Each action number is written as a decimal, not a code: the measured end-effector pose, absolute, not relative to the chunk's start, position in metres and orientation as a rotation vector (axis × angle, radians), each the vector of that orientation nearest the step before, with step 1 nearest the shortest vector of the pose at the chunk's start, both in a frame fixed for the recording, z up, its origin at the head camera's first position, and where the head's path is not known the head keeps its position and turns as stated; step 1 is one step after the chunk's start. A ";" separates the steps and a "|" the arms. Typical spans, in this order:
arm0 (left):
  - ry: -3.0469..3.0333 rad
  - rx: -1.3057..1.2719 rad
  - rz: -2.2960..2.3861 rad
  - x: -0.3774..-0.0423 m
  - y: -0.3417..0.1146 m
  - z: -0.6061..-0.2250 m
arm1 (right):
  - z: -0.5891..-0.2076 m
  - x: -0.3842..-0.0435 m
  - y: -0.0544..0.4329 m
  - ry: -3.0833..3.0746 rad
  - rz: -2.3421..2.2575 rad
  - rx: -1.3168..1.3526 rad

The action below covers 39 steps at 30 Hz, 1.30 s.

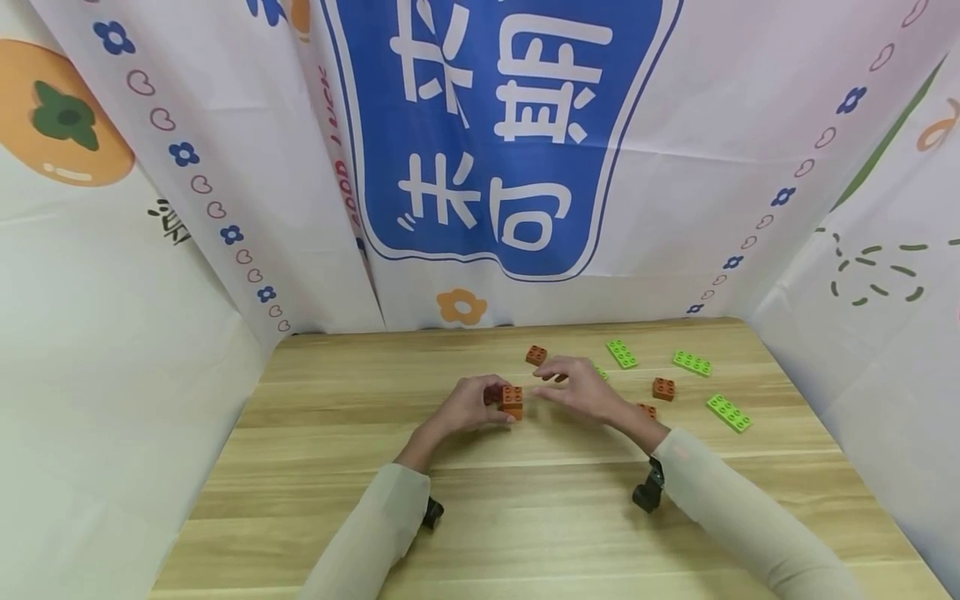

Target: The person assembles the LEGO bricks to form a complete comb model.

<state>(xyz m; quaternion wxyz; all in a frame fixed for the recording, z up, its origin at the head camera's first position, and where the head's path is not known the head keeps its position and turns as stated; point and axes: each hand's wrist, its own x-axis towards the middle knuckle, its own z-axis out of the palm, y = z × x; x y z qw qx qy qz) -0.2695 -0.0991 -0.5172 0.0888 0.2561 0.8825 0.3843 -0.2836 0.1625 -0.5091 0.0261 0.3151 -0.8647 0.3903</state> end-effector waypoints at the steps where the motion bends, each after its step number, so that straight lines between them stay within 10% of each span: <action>1: 2.622 0.757 1.159 -0.269 -0.099 -0.518 | -0.509 -0.284 0.165 -2.668 1.207 0.974; 39: 2.608 0.667 1.261 -0.267 -0.100 -0.512 | -0.511 -0.313 0.228 -2.859 0.885 0.670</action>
